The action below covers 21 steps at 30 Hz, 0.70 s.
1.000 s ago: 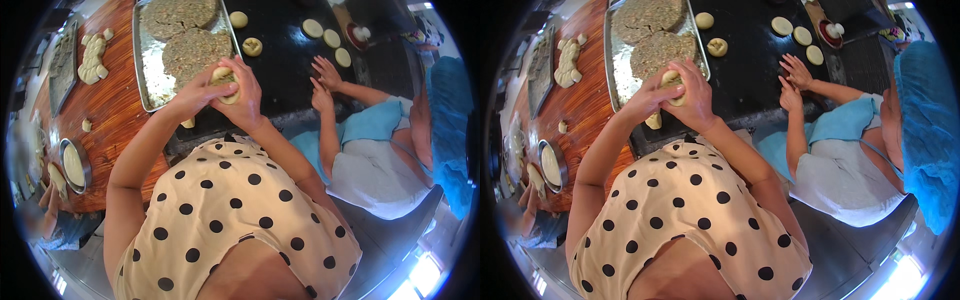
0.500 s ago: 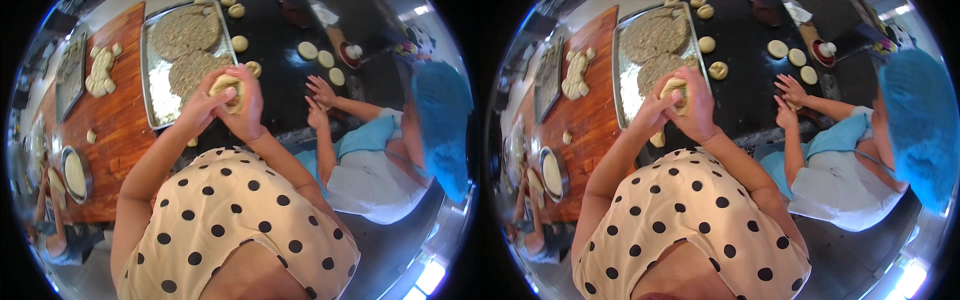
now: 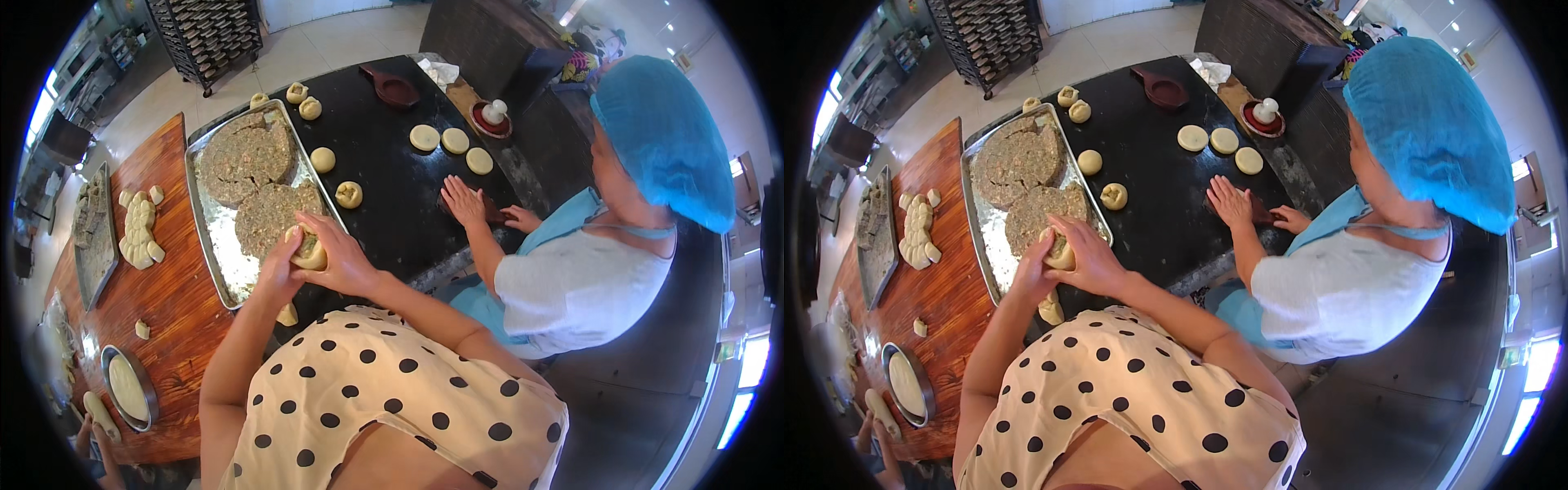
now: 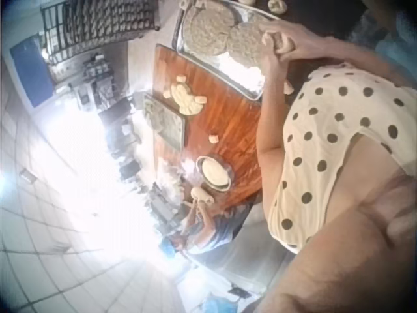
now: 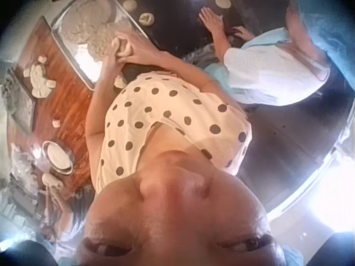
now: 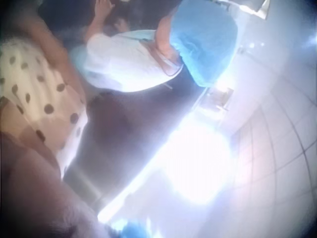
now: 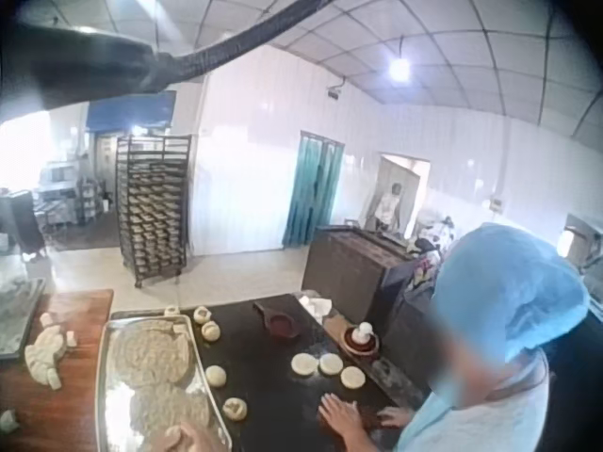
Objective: The person prepares filled dough buns by hand, taking portions of a meat-like filling from a tray, placing it onto pieces of flattened dough, and folding the dough around the filling into rounded buns.
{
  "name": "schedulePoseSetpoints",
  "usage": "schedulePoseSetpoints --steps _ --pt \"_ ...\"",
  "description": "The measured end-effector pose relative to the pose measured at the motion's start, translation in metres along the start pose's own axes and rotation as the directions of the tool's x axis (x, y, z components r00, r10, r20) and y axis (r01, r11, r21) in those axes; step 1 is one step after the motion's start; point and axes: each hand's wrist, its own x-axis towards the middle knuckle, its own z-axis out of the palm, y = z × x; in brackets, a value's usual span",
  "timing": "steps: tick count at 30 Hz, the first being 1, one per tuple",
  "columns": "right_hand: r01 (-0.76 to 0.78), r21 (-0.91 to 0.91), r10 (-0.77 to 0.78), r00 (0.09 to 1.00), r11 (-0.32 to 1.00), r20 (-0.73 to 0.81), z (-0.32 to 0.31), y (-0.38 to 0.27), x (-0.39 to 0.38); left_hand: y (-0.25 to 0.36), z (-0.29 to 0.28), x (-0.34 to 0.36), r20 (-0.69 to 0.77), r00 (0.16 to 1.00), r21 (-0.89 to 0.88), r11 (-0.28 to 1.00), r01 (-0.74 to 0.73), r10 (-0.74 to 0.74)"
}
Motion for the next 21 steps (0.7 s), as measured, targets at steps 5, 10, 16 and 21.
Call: schedulePoseSetpoints --steps 5,10,16,21 --pt "-0.003 0.032 -0.004 0.977 0.999 0.214 -0.014 -0.004 0.004 0.008 0.023 -0.018 0.007 0.998 0.076 0.995 0.06 -0.061" --pt "0.017 0.05 -0.02 0.998 0.999 0.067 -0.005 -0.012 -0.004 -0.013 0.032 -0.023 -0.012 0.998 -0.147 0.987 -0.067 0.066" --pt "-0.099 0.183 0.072 0.986 0.978 0.151 -0.023 -0.018 0.002 0.01 0.052 -0.035 0.032 0.999 0.12 0.993 -0.021 0.017" --pt "0.108 -0.041 -0.112 0.988 0.993 -0.104 -0.006 -0.018 -0.007 -0.002 0.056 -0.038 0.051 0.988 -0.031 0.989 -0.144 0.146"
